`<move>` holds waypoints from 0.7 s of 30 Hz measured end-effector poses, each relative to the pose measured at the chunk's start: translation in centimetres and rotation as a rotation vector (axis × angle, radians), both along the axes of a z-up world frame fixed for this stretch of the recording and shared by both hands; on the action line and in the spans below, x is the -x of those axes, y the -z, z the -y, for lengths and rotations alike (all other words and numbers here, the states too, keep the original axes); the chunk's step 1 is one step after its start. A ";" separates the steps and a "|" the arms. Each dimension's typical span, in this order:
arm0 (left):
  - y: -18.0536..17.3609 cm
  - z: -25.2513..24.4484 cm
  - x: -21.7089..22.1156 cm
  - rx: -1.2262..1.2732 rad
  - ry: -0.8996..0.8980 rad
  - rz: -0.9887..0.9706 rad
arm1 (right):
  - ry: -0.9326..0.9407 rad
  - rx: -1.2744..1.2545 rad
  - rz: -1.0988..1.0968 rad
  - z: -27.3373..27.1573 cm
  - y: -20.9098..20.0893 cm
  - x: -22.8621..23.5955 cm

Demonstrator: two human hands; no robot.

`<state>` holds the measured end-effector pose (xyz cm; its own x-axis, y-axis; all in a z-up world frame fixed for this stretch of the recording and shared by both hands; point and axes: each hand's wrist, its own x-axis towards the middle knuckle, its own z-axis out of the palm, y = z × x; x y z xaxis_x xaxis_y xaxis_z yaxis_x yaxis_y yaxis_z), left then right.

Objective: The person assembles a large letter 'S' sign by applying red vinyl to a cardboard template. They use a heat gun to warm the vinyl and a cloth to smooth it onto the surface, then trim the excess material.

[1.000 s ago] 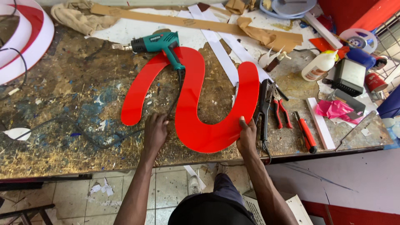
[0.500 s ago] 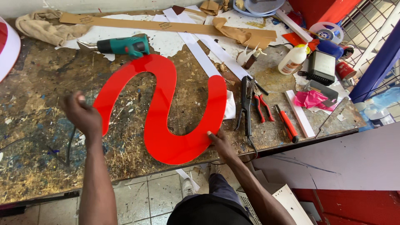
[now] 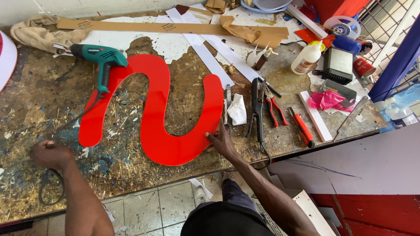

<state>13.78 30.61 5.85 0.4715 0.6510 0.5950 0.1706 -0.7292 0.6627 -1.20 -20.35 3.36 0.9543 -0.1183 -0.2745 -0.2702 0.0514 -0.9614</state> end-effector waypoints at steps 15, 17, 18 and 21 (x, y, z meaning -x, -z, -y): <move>5.1 16.7 9.4 0.140 0.872 -0.108 | -0.082 0.167 0.039 0.1 -0.7 -0.3; 3.2 21.9 11.4 0.051 1.045 -0.337 | -0.052 0.176 0.068 0.0 -0.1 -0.1; 4.5 22.6 11.7 0.053 1.044 -0.344 | -0.054 0.174 0.061 0.0 0.0 0.2; 6.9 23.6 11.8 -0.249 0.900 -0.455 | -0.008 0.171 0.078 -0.4 0.5 0.2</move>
<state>1.94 7.01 -1.09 0.9361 -0.1694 0.3083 -0.3079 -0.8183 0.4853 -1.43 -19.91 2.88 0.9731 -0.1490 -0.1757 -0.1938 -0.1170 -0.9740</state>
